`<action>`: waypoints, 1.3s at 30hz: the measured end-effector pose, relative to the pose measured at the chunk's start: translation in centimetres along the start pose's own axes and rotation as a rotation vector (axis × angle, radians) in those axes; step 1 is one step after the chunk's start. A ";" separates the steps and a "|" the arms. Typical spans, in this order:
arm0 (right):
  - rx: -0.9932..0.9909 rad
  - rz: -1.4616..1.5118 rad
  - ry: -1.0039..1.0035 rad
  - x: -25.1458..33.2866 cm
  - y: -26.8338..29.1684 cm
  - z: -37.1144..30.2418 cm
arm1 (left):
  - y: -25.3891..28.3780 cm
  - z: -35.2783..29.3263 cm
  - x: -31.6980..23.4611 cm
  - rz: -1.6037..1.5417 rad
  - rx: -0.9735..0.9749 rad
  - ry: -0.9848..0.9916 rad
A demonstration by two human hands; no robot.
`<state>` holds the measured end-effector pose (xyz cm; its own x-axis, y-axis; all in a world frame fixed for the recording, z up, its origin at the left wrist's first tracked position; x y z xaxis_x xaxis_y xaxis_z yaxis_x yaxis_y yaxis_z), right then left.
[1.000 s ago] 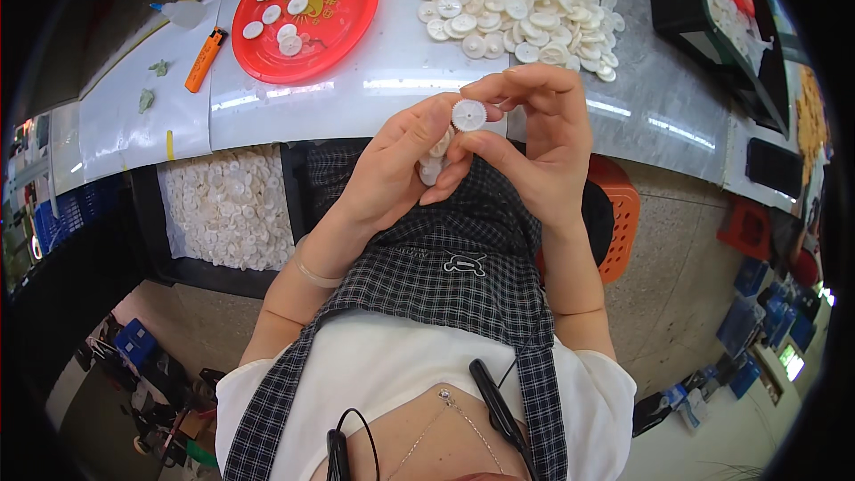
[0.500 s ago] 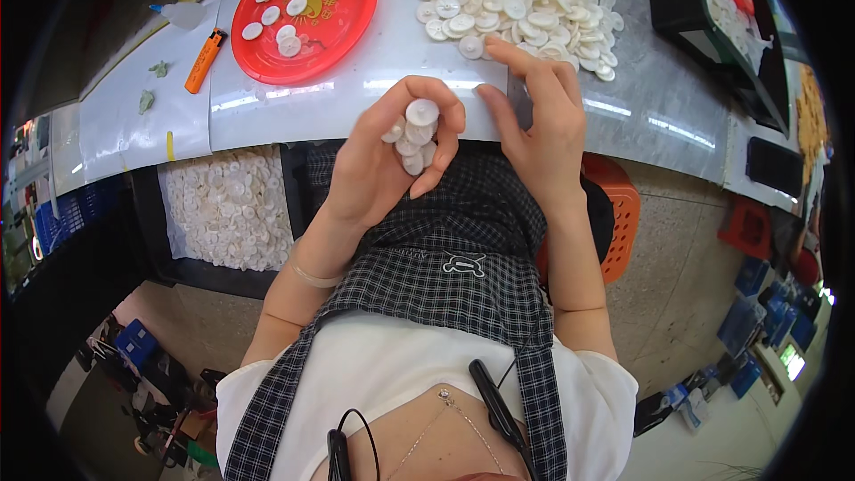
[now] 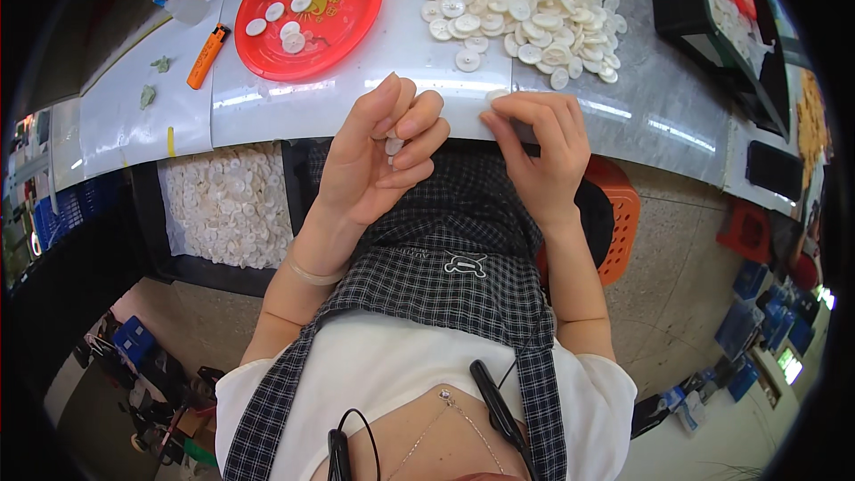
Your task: Manually assembling small white plastic components and placing them in a red tray.
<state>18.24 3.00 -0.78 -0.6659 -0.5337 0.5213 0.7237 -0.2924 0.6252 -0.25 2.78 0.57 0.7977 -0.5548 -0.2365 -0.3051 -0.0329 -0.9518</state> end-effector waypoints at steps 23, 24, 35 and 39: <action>-0.095 0.121 -0.034 0.8 -0.6 2.2 | 0.3 -0.1 0.1 0.032 -0.046 -0.034; -0.097 0.219 -0.045 1.2 -0.4 2.2 | 0.3 -0.2 0.0 0.122 -0.056 -0.027; -0.120 0.496 0.063 3.3 -0.3 1.9 | 0.1 -0.3 1.4 0.666 -0.122 -0.159; -0.085 0.498 -0.004 3.2 -0.1 1.8 | 0.7 -0.5 1.4 0.758 -0.119 -0.247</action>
<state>15.73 2.77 1.87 -0.2365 -0.6217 0.7467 0.9659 -0.0667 0.2503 0.36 1.59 -0.31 0.4391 -0.2620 -0.8594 -0.8520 0.1823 -0.4909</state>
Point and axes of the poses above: each hand's wrist, its own z-axis towards the middle knuckle, its own y-axis out of the back of the hand, x = y × z, the point moved 2 cm from there along z, towards the middle knuckle, and after that the axes turned 4 degrees about -z, right-handed, at the moved point
